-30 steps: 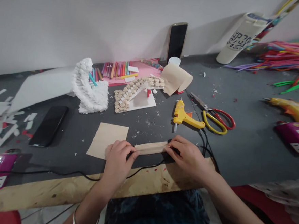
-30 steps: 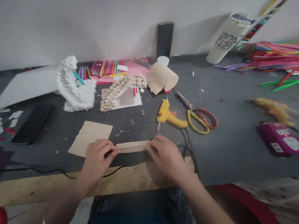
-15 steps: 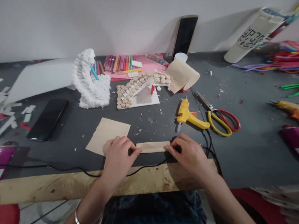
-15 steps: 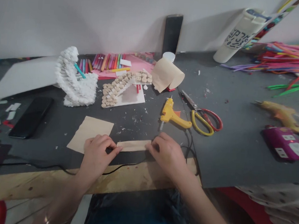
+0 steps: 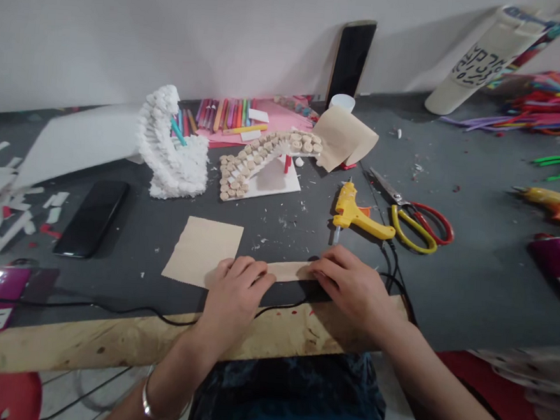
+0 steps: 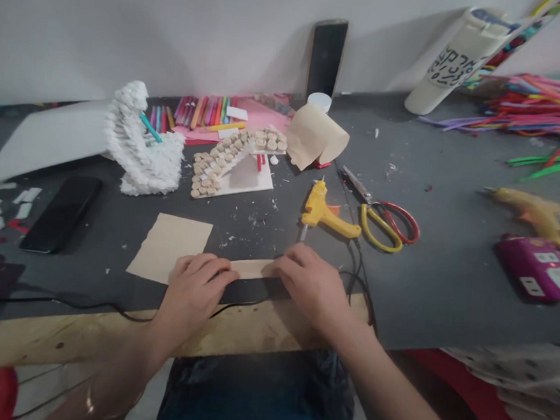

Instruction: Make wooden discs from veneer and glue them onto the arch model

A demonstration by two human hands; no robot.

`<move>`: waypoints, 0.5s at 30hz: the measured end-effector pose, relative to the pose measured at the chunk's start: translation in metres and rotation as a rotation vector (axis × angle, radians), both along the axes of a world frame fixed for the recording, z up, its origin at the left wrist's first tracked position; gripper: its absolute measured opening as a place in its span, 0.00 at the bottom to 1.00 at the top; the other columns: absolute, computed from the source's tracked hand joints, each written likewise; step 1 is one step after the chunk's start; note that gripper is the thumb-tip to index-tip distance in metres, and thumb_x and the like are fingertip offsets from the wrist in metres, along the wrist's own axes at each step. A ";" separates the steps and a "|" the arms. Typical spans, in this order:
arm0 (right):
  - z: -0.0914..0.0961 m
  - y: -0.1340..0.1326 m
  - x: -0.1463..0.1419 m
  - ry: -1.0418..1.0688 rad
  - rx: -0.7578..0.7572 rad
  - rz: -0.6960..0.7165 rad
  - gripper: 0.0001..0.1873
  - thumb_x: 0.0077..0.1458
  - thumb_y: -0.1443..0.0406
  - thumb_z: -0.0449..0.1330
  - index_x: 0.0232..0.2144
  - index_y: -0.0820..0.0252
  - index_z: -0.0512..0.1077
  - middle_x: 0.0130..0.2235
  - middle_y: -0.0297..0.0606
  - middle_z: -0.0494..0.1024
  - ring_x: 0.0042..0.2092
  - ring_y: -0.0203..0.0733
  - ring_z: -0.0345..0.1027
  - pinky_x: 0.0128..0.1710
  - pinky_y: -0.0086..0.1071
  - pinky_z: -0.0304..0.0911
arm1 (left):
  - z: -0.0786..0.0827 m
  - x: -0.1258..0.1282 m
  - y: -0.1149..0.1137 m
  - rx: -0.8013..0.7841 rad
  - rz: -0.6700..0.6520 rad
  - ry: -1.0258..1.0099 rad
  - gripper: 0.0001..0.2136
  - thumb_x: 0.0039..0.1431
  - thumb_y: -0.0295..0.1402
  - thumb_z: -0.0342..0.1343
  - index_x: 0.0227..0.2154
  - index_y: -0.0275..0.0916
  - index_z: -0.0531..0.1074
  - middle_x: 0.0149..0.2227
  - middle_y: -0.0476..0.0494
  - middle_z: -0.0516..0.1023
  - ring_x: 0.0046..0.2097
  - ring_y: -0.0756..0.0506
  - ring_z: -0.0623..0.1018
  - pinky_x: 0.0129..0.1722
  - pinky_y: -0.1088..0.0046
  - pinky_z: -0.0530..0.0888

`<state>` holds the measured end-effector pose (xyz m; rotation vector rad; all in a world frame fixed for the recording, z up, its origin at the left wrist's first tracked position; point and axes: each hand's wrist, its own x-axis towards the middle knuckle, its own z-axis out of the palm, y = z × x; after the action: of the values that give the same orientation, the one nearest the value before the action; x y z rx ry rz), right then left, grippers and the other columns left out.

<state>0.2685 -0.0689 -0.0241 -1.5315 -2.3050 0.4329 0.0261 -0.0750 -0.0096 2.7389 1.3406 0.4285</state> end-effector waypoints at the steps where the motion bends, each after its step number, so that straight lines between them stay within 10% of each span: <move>1: 0.000 -0.001 0.001 -0.015 0.025 0.032 0.11 0.62 0.69 0.53 0.37 0.52 0.75 0.39 0.38 0.73 0.40 0.41 0.68 0.31 0.30 0.59 | 0.002 0.001 0.000 -0.008 -0.017 0.014 0.09 0.64 0.24 0.49 0.39 0.41 0.74 0.41 0.43 0.78 0.46 0.42 0.72 0.43 0.62 0.62; 15: 0.014 0.000 -0.011 -0.198 0.171 0.161 0.08 0.57 0.61 0.62 0.40 0.55 0.76 0.39 0.40 0.73 0.40 0.45 0.63 0.35 0.35 0.57 | -0.002 0.005 0.002 0.053 -0.006 0.082 0.09 0.65 0.25 0.49 0.35 0.40 0.73 0.33 0.47 0.77 0.37 0.45 0.72 0.38 0.63 0.59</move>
<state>0.2579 -0.0686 -0.0097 -1.3662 -2.5533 0.1221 0.0312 -0.0731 -0.0111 2.8328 1.3574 0.3602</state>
